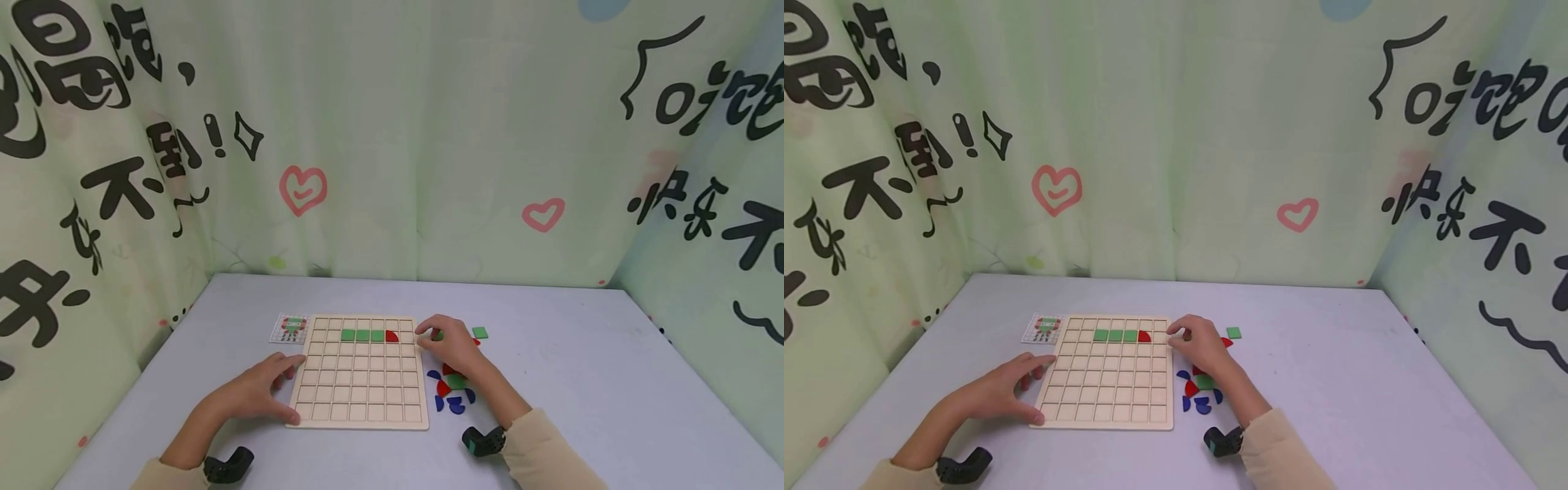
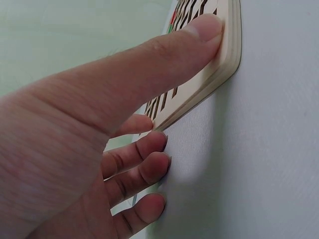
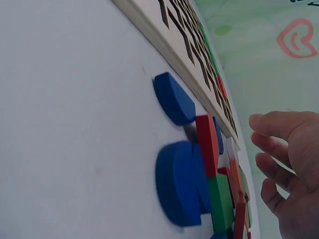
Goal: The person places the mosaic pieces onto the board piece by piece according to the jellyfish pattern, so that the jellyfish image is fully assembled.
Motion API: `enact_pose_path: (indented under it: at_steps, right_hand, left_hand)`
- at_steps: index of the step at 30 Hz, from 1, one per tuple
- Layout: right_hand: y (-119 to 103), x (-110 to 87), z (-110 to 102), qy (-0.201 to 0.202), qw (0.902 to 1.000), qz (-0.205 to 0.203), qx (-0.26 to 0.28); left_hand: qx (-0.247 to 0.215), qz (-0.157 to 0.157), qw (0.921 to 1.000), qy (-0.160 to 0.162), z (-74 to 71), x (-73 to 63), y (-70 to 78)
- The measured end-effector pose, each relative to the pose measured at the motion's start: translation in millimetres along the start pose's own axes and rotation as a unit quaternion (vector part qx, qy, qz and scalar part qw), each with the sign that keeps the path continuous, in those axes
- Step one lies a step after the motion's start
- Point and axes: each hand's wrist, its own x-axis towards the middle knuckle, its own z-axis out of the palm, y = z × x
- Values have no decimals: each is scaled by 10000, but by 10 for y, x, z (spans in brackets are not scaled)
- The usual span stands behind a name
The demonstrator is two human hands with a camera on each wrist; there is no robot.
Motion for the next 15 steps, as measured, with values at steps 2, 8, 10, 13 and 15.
enact_pose_path:
  at_steps: [2, 8, 10, 13, 15]
  right_hand:
    - [62, -21, -41, -3, 10000, 23, -3]
    - [261, -87, -162, 53, 9998, 216, 7]
    - [317, -114, -199, 97, 9993, 366, -32]
    - [390, -151, -255, 174, 9985, 505, -130]
    - [442, -168, -292, 229, 9981, 544, -183]
  left_hand:
    - [4, -10, 10000, 0, 3, 0, 0]
    - [-13, 25, 10000, 4, 3, -4, 2]
    - [-26, 31, 10000, 1, 0, -3, 1]
    - [-24, 49, 10000, -3, 1, -2, -10]
    - [0, 79, 10000, -3, 2, 0, -19]
